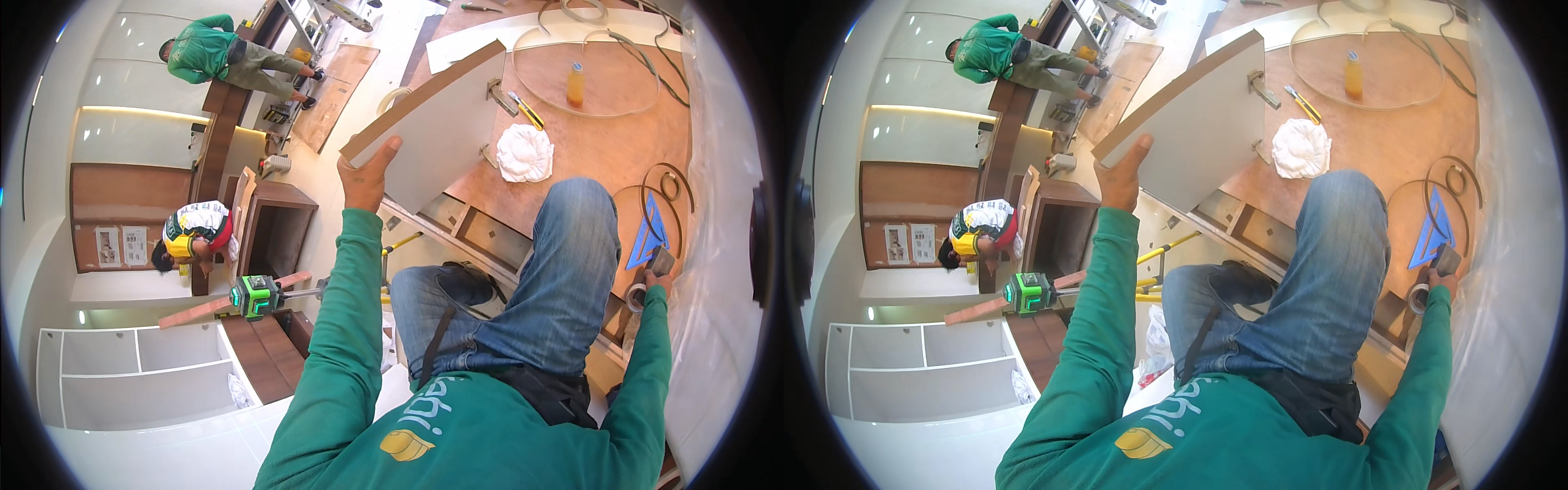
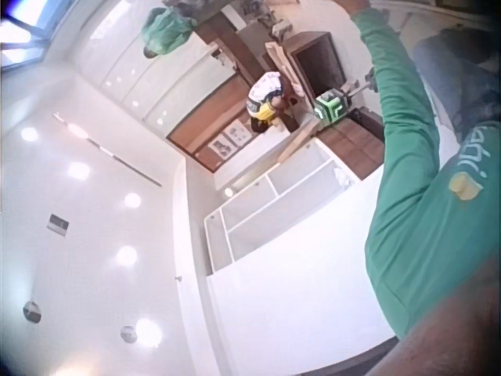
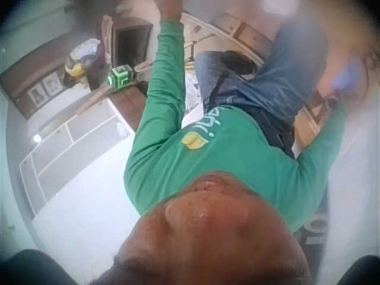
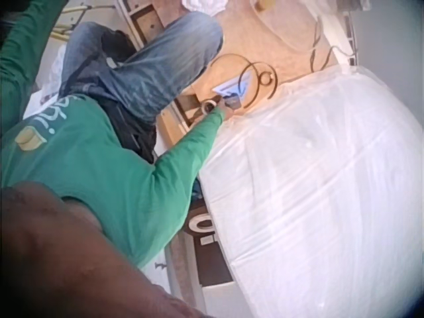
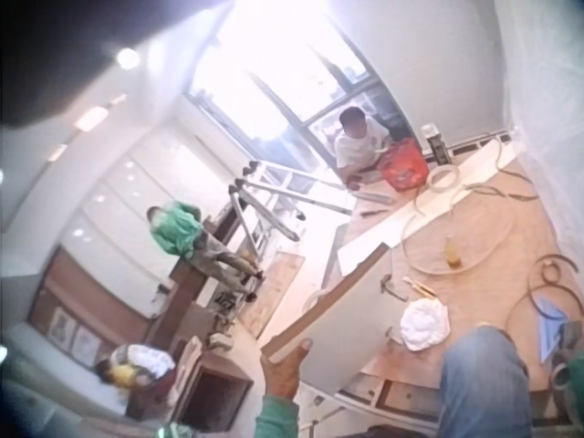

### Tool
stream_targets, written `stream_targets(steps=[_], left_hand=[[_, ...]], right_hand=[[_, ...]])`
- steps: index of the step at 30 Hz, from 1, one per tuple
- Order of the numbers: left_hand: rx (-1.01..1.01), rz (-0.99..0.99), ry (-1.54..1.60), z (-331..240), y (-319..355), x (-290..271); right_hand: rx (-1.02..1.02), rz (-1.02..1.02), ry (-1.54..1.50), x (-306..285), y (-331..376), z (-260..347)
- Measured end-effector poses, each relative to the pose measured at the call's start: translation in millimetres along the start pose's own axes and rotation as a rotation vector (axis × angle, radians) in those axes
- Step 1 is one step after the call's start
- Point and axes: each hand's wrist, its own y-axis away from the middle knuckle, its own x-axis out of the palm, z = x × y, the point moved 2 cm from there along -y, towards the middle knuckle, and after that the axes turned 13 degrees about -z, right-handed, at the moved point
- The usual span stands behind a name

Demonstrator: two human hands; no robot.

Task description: The person assembles a cabinet door by wiping its surface, attaching metal hinges, and trimming the edges with a utility knife. They repeatedly flip the door to work on both sides and use a sanding block to smooth the edges.

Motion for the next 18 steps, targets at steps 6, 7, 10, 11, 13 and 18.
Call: stream_targets(steps=[6, 7, 10, 11, 13, 18], left_hand=[[0.023, 0.004, 0.050, -1.0, 1.6, 9.3], [0.026, 0.004, 0.070, -3.7, 1.5, 12.3], [0.003, 0.011, 0.158, -8.8, -0.2, 26.1], [0.027, 0.005, 0.135, -10.1, -2.4, 30.4], [0.079, 0.007, 0.104, -12.0, -7.5, 39.1], [0.326, -0.133, 0.143, -10.9, -11.8, 61.5]], right_hand=[[-0.235, -0.419, -0.303, -29.9, 8.9, 11.0], [-0.248, -0.471, -0.311, -40.1, 11.5, 15.7], [-0.332, -0.451, -0.723, -79.7, 16.8, 35.5], [-0.341, -0.531, -0.689, -94.4, 18.7, 42.9], [-0.271, -0.543, -0.858, -120.2, 22.5, 57.9], [-0.143, -0.533, -1.190, -197.4, 43.7, 96.1]])
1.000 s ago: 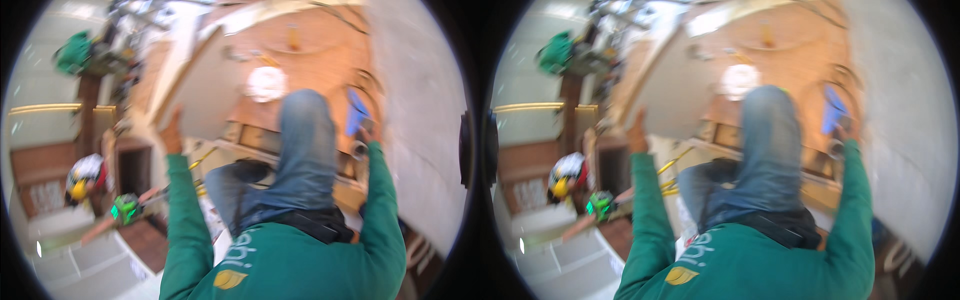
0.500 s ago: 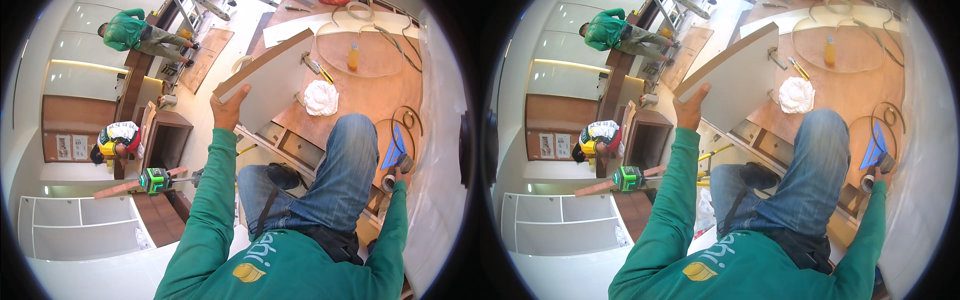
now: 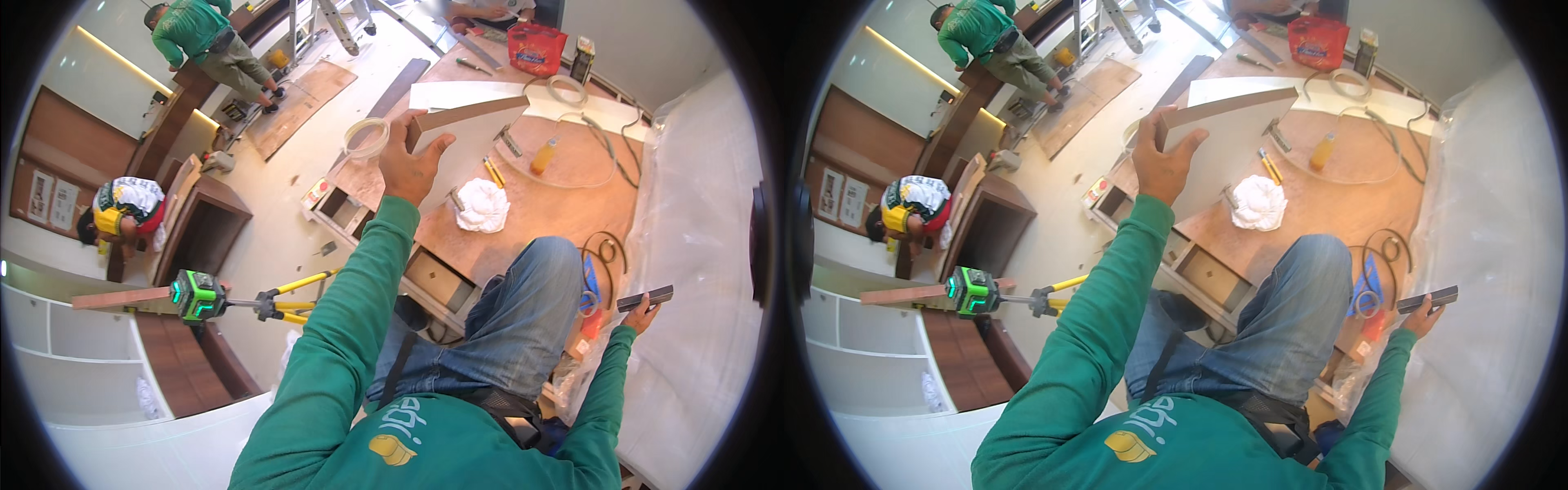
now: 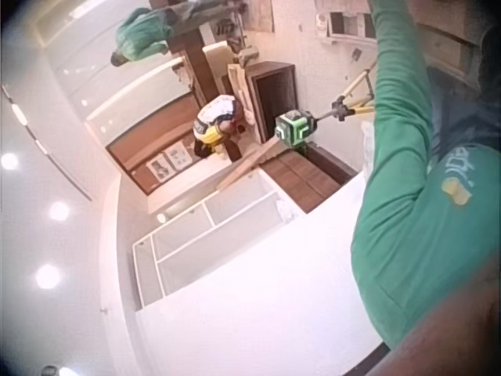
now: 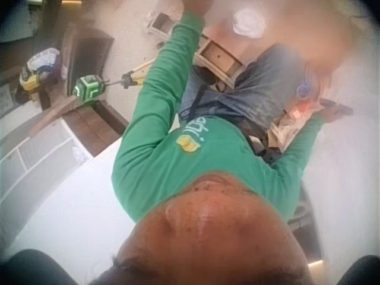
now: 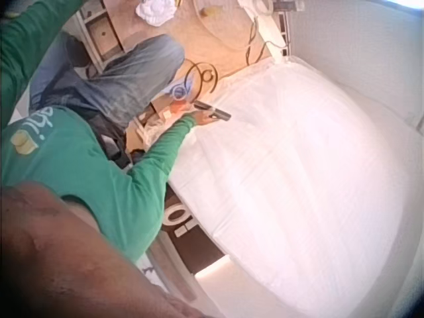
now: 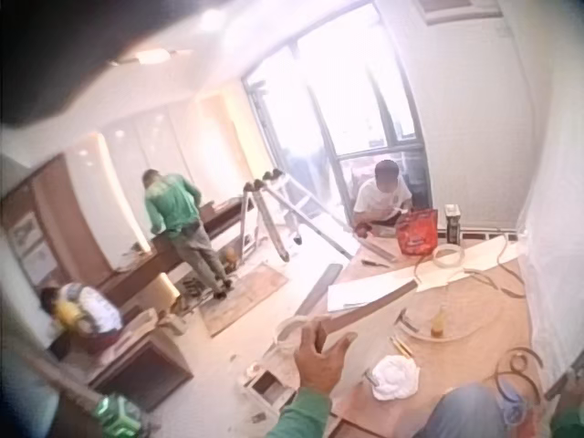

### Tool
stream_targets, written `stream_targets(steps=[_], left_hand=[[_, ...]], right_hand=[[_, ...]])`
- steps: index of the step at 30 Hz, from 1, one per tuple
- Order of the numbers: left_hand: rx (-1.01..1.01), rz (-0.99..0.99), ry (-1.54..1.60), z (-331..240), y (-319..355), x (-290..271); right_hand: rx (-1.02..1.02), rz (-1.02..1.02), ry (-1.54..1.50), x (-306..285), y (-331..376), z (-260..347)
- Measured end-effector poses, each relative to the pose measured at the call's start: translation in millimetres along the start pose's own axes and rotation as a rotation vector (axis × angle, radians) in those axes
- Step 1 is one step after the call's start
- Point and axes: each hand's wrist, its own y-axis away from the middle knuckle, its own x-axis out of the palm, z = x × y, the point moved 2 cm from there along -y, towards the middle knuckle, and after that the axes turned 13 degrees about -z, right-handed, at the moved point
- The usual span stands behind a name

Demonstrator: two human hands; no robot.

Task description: The person assembles a cabinet door by wiping its surface, attaching metal hinges, and trimming the edges with a utility knife. They repeatedly flip the door to work on both sides and use a sanding block to smooth the edges.

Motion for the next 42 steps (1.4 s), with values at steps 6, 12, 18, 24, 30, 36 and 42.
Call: stream_targets(steps=[6, 12, 18, 24, 30, 36, 42], left_hand=[[0.196, 0.051, 0.075, 3.2, 5.6, 15.5], [0.065, 0.130, 0.113, 9.0, -0.2, 22.0], [0.078, 0.179, 0.032, 7.9, -9.5, 33.1], [0.109, 0.162, -0.073, 10.9, -14.1, 35.3], [0.189, 0.114, -0.147, 23.0, -22.9, 24.5], [0.115, 0.117, -0.069, 35.4, -39.2, 2.6], [0.007, 0.079, 0.083, 48.1, -52.8, -28.0]], right_hand=[[0.018, 0.100, -0.209, 29.2, 33.4, 131.6], [-0.052, 0.433, -0.371, 82.3, 108.8, 255.0], [-0.428, 0.826, -0.262, 135.7, 236.4, 332.0], [-0.628, 0.834, -0.097, 178.2, 318.2, 338.5], [-0.592, 0.764, -0.183, 193.2, 321.2, 322.2], [-0.167, 0.669, -0.400, 202.5, 305.6, 288.8], [0.259, 0.625, -0.466, 206.0, 282.8, 278.7]])
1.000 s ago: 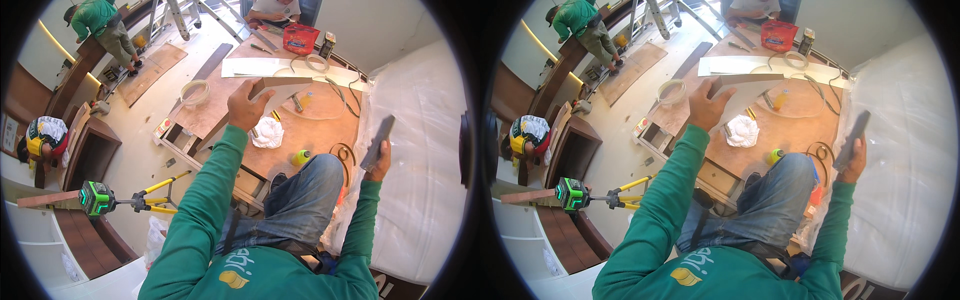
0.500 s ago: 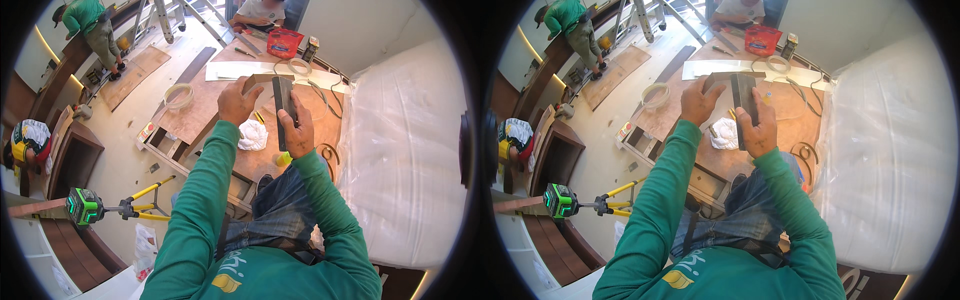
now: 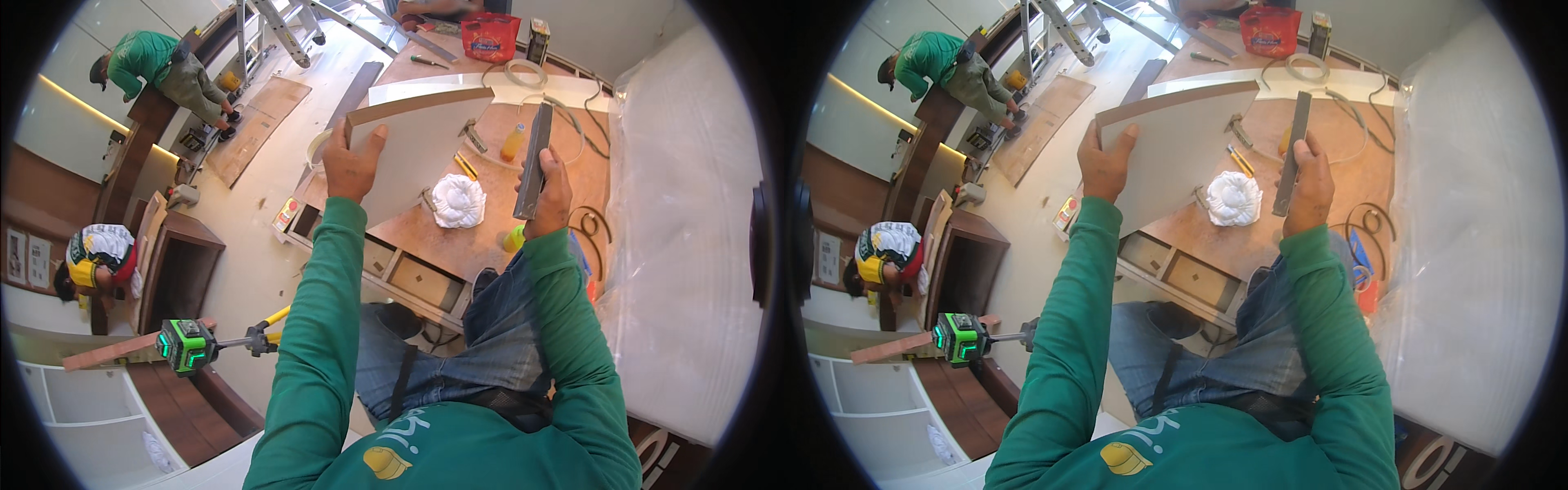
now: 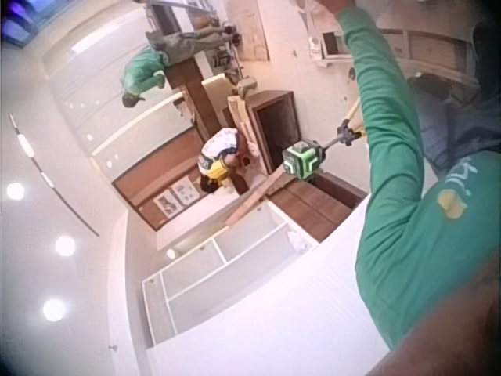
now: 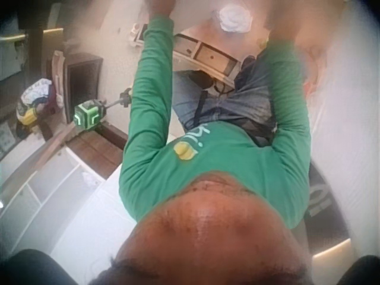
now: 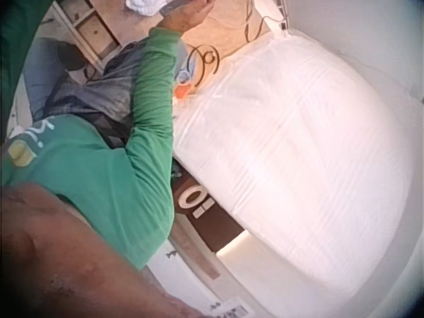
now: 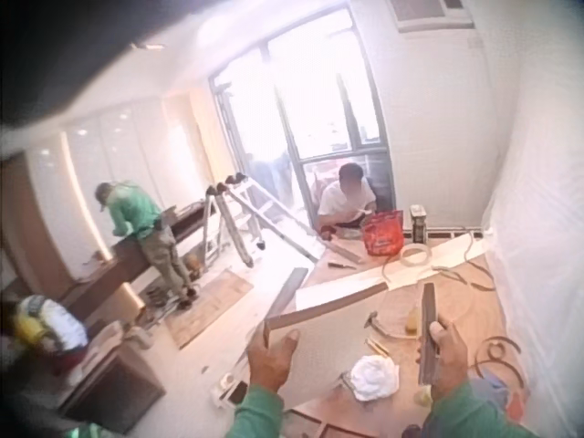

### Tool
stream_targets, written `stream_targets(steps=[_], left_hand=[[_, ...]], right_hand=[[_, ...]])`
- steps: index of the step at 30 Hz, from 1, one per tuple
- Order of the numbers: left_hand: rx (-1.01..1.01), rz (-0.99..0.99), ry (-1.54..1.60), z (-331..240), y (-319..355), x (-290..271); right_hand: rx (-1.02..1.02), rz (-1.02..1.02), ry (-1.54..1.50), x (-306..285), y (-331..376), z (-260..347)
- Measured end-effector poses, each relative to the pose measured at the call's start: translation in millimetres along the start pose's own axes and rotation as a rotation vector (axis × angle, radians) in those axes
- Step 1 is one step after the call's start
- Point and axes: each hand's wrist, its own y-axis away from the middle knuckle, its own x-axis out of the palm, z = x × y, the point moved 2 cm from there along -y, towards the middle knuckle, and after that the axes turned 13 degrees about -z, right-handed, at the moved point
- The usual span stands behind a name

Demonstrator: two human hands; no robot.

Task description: The person assembles a cabinet door by wiping its surface, attaching metal hinges, and trimming the edges with a utility knife. They repeatedly flip the door to work on both sides and use a sanding block to smooth the edges.

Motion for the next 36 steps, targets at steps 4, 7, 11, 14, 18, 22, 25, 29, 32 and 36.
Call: stream_targets(steps=[4, 7, 11, 14, 18, 22, 25, 29, 32, 36], left_hand=[[-0.051, -0.025, 0.046, 12.2, -6.0, -27.8], [-0.075, -0.088, 0.070, 25.6, -10.7, -51.3], [-0.061, -0.158, 0.143, 43.9, -15.2, -66.6], [-0.060, -0.169, 0.144, 48.9, -18.7, -68.0], [-0.057, -0.155, 0.095, 40.3, -22.2, -55.8], [-0.041, -0.102, -0.008, 17.9, -20.4, -28.5], [-0.117, 0.040, -0.027, -3.8, -20.4, -5.4], [-0.086, 0.191, -0.033, -31.3, -18.4, 34.8], [-0.037, 0.287, -0.171, -44.9, -9.0, 58.2], [0.056, 0.306, -0.140, -49.7, 9.5, 90.4]], right_hand=[[0.187, -0.026, -0.099, -8.6, -9.0, -1.5], [0.275, 0.019, -0.178, -15.5, -17.5, -0.5], [0.303, 0.044, -0.181, -22.2, -26.9, 2.2], [0.328, 0.054, -0.177, -21.2, -29.5, 2.5], [0.360, 0.070, -0.158, -17.9, -31.4, 2.0], [0.351, 0.050, -0.092, -18.0, -32.8, 1.5], [0.196, 0.114, -0.074, -15.6, -27.7, 3.6], [-0.470, 0.310, 0.254, -2.6, -4.4, 14.0], [-0.707, 0.377, 0.465, 5.2, 20.7, 21.5], [-0.825, 0.381, 0.483, 14.3, 34.9, 33.9]])
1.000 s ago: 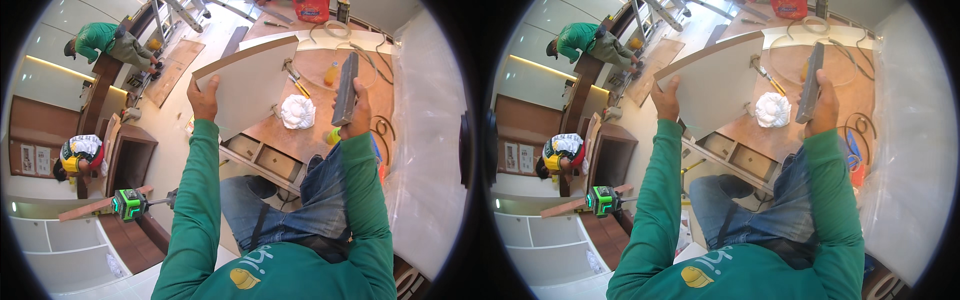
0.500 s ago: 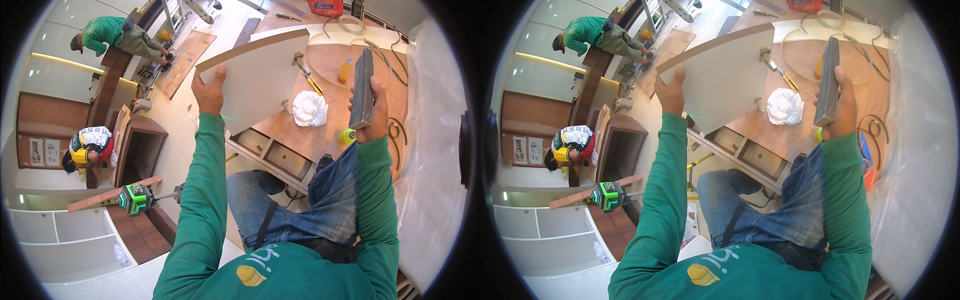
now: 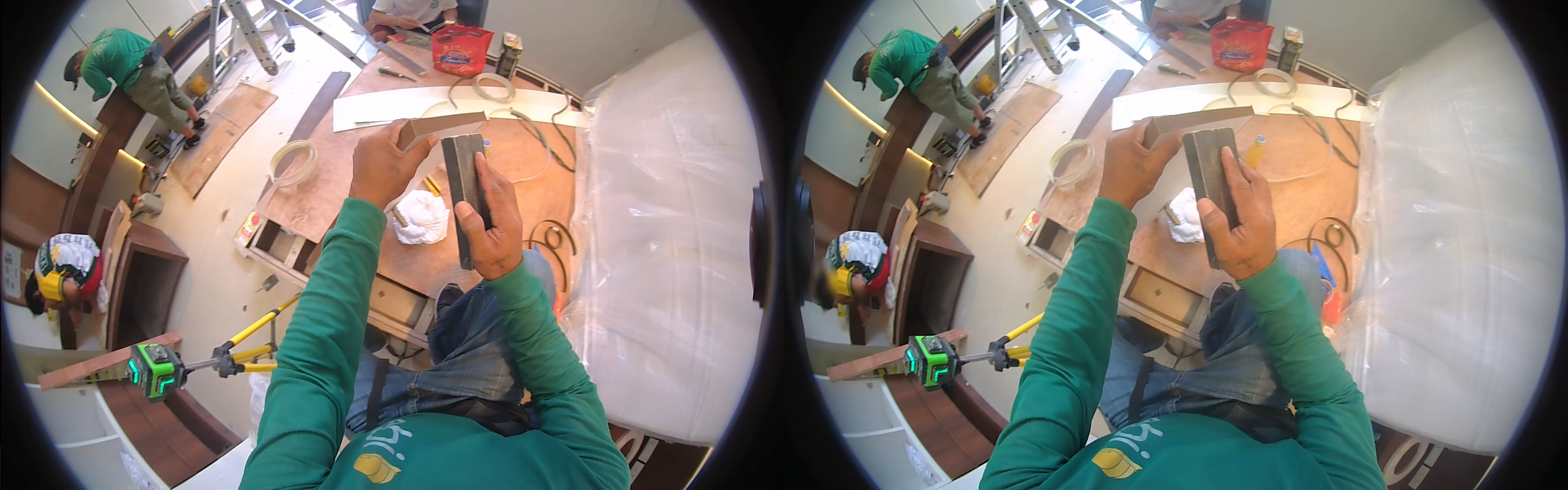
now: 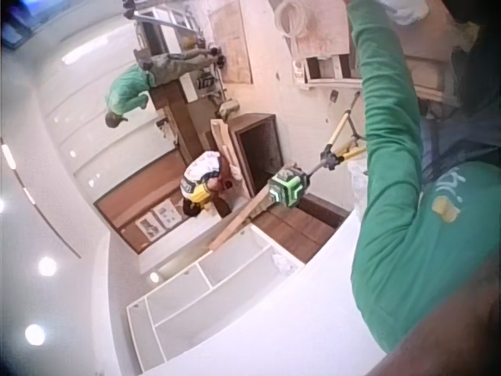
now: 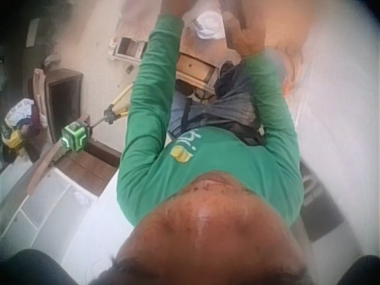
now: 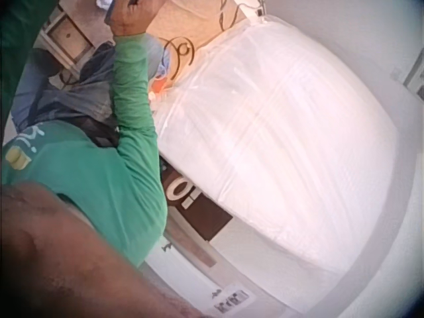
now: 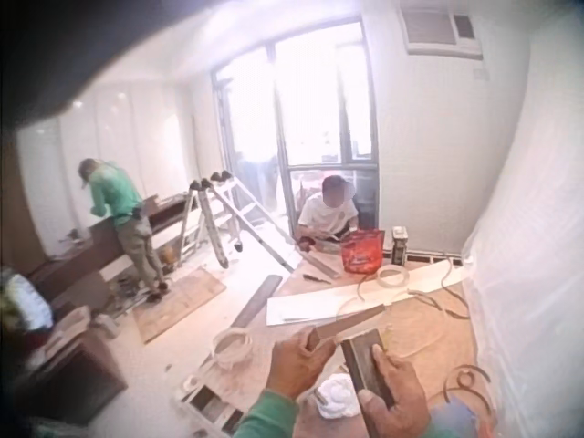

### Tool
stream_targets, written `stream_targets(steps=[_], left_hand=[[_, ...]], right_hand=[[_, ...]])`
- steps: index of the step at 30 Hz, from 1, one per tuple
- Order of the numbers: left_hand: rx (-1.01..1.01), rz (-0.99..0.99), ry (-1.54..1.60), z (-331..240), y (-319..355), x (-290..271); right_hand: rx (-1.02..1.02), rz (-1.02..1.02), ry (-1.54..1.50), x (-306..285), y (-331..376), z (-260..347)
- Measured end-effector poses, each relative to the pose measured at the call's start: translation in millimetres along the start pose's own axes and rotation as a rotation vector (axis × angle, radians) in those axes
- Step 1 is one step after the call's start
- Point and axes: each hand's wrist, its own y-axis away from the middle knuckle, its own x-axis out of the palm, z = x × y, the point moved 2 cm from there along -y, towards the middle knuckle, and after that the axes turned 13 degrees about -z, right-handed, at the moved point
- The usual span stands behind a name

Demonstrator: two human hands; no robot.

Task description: The person assembles a cabinet door by wiping its surface, attaching metal hinges, and trimming the edges with a utility knife. They repeatedly flip the door to work on both sides and use a sanding block to smooth the edges.

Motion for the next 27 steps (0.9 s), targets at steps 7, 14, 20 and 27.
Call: stream_targets(steps=[7, 14, 20, 27], left_hand=[[0.083, 0.042, -0.073, 2.5, 6.6, 22.4], [0.149, 0.015, -0.052, 1.1, 14.5, 29.0], [0.166, 0.054, -0.075, 0.4, 24.3, 27.4], [0.151, 0.031, -0.034, -5.2, 32.0, 27.4]], right_hand=[[0.002, -0.019, 0.049, 7.0, -6.8, 0.4], [-0.038, -0.057, 0.127, 22.0, -15.9, 1.9], [-0.011, -0.094, 0.132, 41.9, -68.2, -9.6], [0.007, -0.209, -0.007, 33.1, -105.4, -9.7]])
